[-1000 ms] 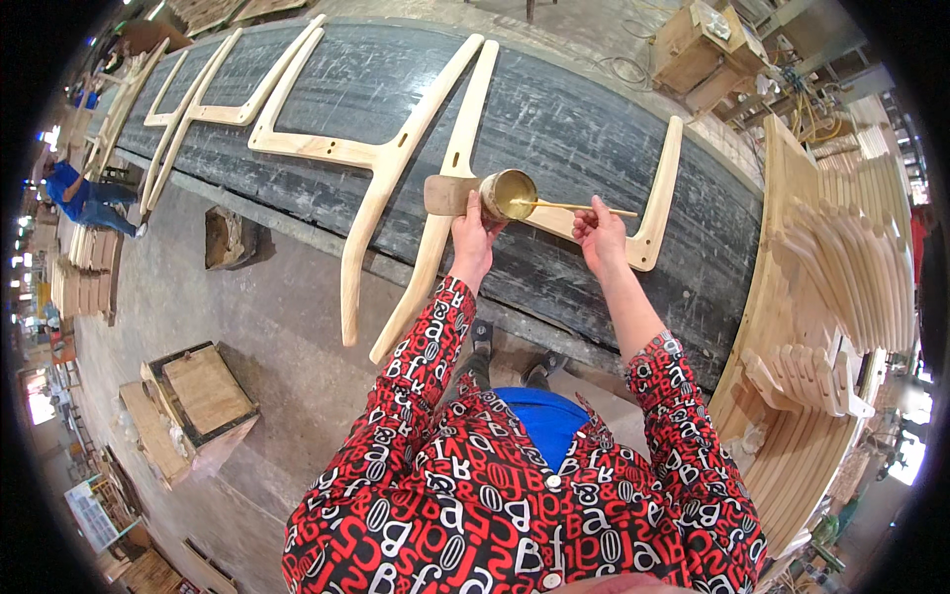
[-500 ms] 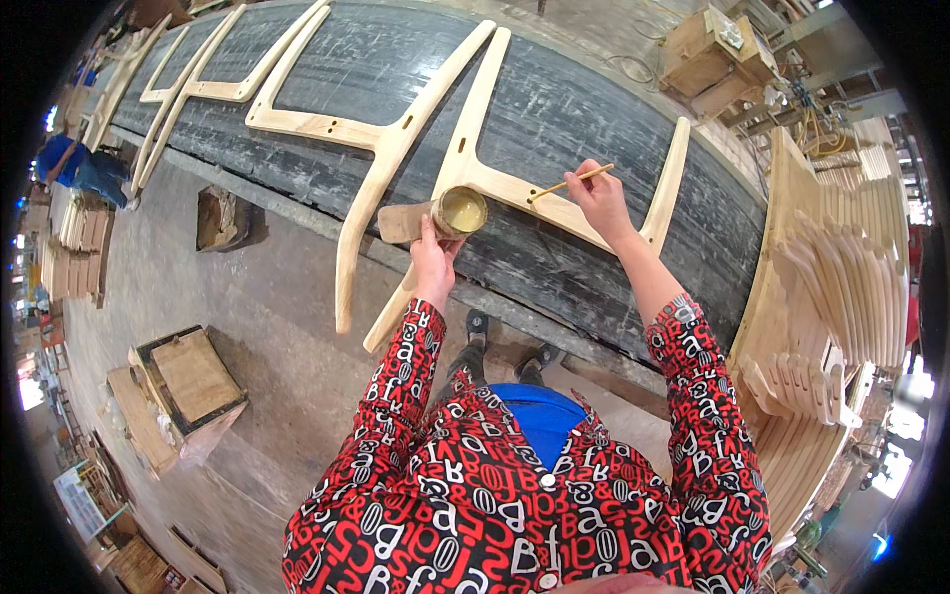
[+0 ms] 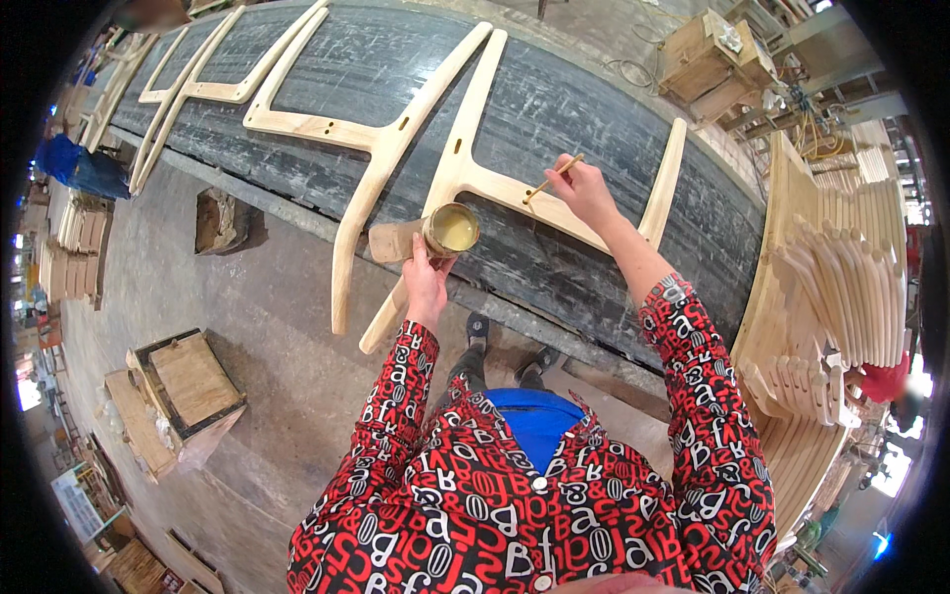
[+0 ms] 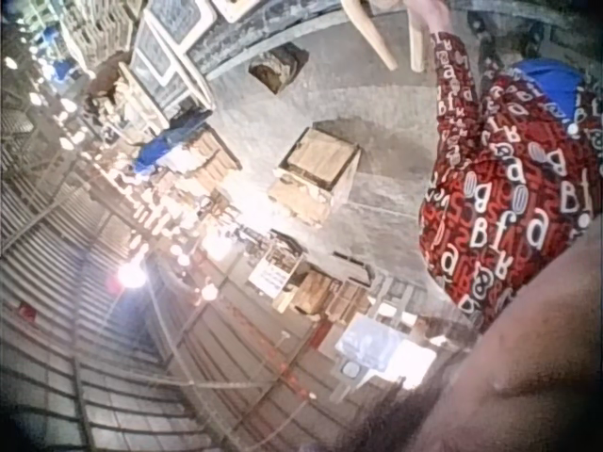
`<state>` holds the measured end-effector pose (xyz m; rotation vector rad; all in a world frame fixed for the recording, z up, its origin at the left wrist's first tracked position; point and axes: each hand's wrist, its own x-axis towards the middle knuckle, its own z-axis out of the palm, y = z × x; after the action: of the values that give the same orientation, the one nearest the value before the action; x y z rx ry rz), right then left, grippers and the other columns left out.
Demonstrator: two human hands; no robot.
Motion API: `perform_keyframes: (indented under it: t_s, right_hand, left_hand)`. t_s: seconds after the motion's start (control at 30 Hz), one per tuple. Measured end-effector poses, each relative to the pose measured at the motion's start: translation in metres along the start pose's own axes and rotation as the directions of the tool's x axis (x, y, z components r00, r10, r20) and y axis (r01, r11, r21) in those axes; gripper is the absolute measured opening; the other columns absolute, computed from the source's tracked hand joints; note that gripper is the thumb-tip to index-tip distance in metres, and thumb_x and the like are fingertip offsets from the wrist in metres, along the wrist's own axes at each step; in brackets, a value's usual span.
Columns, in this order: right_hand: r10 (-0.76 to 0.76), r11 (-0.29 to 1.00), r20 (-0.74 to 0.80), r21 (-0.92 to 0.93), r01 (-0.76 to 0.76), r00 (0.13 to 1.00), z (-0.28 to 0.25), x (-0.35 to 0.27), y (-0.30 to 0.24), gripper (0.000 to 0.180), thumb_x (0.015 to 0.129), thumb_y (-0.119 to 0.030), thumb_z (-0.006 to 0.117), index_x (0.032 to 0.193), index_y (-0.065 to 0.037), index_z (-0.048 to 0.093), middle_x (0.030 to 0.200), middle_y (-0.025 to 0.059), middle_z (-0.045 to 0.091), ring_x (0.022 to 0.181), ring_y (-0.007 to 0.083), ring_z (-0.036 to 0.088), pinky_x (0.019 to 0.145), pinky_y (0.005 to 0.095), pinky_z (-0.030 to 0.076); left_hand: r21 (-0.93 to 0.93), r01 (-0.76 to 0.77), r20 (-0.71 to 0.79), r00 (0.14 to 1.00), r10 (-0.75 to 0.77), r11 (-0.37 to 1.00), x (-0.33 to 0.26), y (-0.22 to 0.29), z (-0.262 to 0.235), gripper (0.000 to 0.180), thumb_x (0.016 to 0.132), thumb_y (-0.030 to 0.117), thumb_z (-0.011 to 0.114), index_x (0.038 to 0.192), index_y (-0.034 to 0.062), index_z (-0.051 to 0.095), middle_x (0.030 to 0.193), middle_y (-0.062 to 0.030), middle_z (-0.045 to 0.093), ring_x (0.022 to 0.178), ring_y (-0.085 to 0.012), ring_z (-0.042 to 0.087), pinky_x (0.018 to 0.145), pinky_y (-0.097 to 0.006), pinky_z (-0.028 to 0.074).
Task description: The person applies glue to the pre-drilled holes of wooden chair leg frames using a small brush and a container of glue. They repeatedly dip the brush into the container and apply glue to each hole on multiple frames laid out on a workbench.
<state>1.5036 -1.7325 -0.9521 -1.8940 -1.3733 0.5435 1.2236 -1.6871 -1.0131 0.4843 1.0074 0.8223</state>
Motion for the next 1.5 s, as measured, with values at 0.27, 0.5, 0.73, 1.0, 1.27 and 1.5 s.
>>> perform_keyframes:
  t_s: [0.27,0.5,0.73,1.0,1.27,1.5]
  right_hand:
    - [-0.026,0.998,-0.116,0.050,0.032,0.993,-0.005,0.006,0.011,0.021,0.083,-0.018,0.063,0.075,-0.001,0.052,0.058,0.0125,0.050,0.050,0.0231,0.047,0.050,0.0335,0.040]
    - [-0.124,0.986,0.030,-0.111,0.127,0.992,0.012,0.010,0.003,0.025,0.084,-0.018,0.060,0.073,-0.002,0.045,0.065,0.0156,0.053,0.060,0.0332,0.054,0.056,0.0379,0.042]
    - [-0.126,0.971,0.097,-0.191,0.143,0.987,0.002,0.022,0.004,0.022,0.081,-0.022,0.064,0.075,-0.003,0.053,0.065,0.0135,0.057,0.061,0.0311,0.057,0.057,0.0373,0.045]
    - [-0.288,0.947,0.459,0.005,0.322,0.841,-0.030,0.029,0.003,0.006,0.073,-0.005,0.058,0.079,-0.003,0.059,0.079,0.0130,0.059,0.077,0.0285,0.059,0.066,0.0339,0.047]
    - [-0.065,0.963,0.115,0.266,0.033,0.991,-0.034,-0.006,0.032,0.005,0.077,-0.003,0.059,0.081,0.000,0.059,0.075,0.0075,0.061,0.069,0.0154,0.061,0.061,0.0278,0.048]
    - [0.344,0.546,-0.086,0.829,-0.124,0.935,-0.027,-0.056,0.037,0.013,0.090,-0.014,0.056,0.087,-0.002,0.053,0.076,0.0073,0.063,0.067,0.0117,0.063,0.057,0.0226,0.049]
  left_hand:
    - [-0.052,-0.019,0.011,1.000,0.020,0.998,-0.002,-0.004,0.005,0.038,0.094,0.038,0.046,0.112,0.0054,0.050,0.105,-0.0083,0.058,0.091,-0.0184,0.059,0.078,-0.037,0.052]
    - [-0.026,-0.009,-0.028,1.000,0.008,1.000,-0.008,-0.006,0.000,0.039,0.096,0.036,0.043,0.118,0.0051,0.047,0.115,-0.0092,0.055,0.101,-0.0214,0.057,0.084,-0.040,0.051]
    - [-0.032,-0.024,-0.030,0.999,0.023,0.999,-0.016,-0.007,0.004,0.040,0.096,0.036,0.042,0.120,0.0045,0.047,0.117,-0.0098,0.055,0.104,-0.0228,0.057,0.087,-0.041,0.050]
    - [-0.004,-0.060,0.015,0.998,0.060,0.998,-0.018,-0.013,0.003,0.039,0.095,0.037,0.046,0.117,0.0052,0.046,0.113,-0.0083,0.054,0.101,-0.0194,0.055,0.082,-0.041,0.051]
    - [0.078,-0.076,-0.016,0.997,0.078,0.994,-0.014,-0.022,0.010,0.041,0.096,0.037,0.043,0.120,0.0047,0.046,0.116,-0.0088,0.055,0.106,-0.0215,0.055,0.083,-0.040,0.051]
    - [0.238,-0.137,-0.004,0.990,0.142,0.961,-0.004,-0.030,0.050,0.038,0.095,0.037,0.046,0.116,0.0052,0.050,0.107,-0.0059,0.057,0.095,-0.0152,0.057,0.074,-0.033,0.052]
